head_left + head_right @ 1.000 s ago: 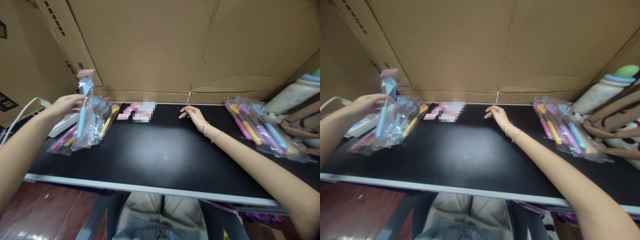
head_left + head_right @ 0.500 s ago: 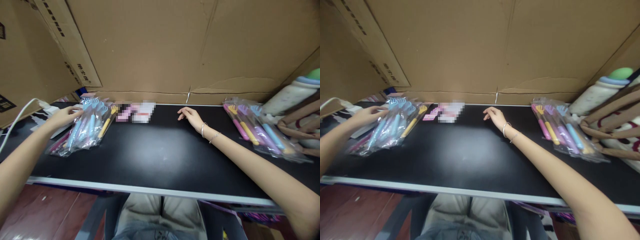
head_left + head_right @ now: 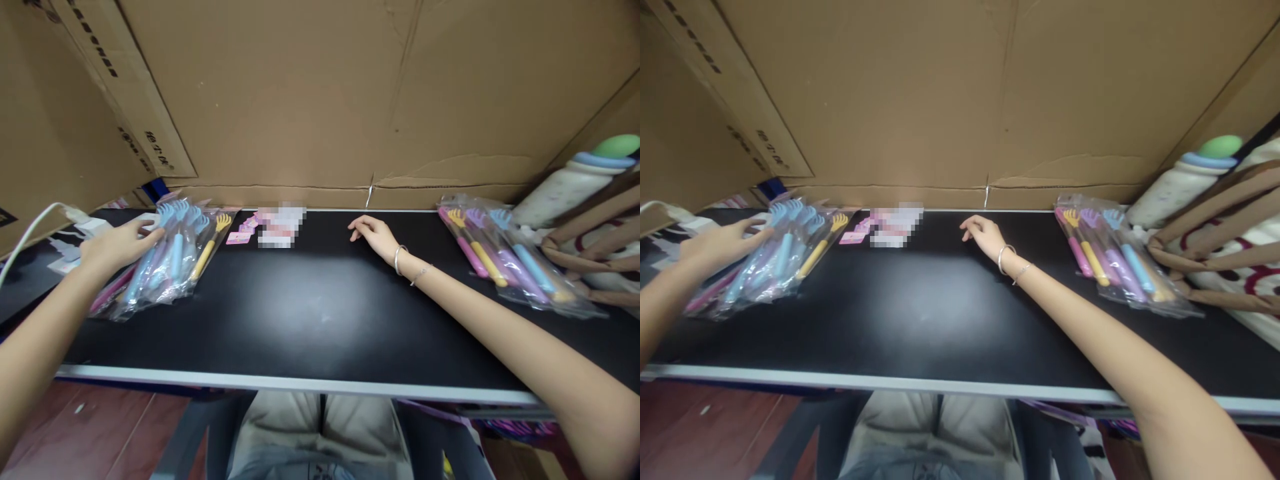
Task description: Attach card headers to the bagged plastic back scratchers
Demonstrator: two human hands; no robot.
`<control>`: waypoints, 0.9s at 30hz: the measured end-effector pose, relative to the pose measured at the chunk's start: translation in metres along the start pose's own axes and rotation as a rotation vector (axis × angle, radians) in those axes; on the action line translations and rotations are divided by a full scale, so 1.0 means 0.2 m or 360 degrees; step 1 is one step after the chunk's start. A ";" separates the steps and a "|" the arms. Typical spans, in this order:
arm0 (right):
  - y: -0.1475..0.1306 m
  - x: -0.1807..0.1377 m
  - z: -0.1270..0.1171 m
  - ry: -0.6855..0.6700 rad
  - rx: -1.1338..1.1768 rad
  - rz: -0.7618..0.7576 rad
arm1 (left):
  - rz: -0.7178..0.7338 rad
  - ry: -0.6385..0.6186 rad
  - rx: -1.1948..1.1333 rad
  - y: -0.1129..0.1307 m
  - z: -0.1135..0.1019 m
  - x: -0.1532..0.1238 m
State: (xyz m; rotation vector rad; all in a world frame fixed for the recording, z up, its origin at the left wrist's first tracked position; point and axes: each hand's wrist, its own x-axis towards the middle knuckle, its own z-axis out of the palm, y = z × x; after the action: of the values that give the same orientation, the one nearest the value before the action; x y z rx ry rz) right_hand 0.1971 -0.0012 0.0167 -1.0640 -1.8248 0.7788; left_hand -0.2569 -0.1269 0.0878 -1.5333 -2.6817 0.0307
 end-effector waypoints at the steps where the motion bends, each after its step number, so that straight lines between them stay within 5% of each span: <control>1: 0.00 0.00 0.00 -0.0008 -0.0014 0.0000 | 0.0011 -0.0007 0.0006 -0.01 0.00 0.00; 5: -0.01 -0.01 0.00 -0.0028 -0.0065 -0.0005 | 0.0169 0.0258 -0.0134 0.02 0.00 0.03; 9: -0.04 -0.02 0.00 -0.0056 -0.0168 -0.0040 | 0.0623 0.0606 -0.0551 0.21 0.02 0.01; 12: -0.05 -0.02 0.00 -0.0098 -0.0316 -0.0087 | 0.0929 0.0588 -0.0710 0.46 0.04 -0.07; 19: -0.09 -0.05 0.02 -0.0231 -0.1010 -0.0374 | 0.1519 0.0602 -0.0317 1.01 0.12 -0.28; 23: -0.13 -0.07 0.03 -0.0388 -0.1337 -0.0597 | 0.1812 0.0626 -0.0162 1.22 0.17 -0.34; 27: -0.14 -0.07 0.03 -0.0379 -0.1432 -0.0557 | 0.1849 0.0654 -0.0137 1.34 0.21 -0.35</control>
State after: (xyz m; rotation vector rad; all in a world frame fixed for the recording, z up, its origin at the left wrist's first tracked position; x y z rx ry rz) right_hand 0.1855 -0.0274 0.0316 -1.1474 -2.5626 -0.1852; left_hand 0.0060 -0.0511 0.0323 -2.5102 -1.2342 -0.3090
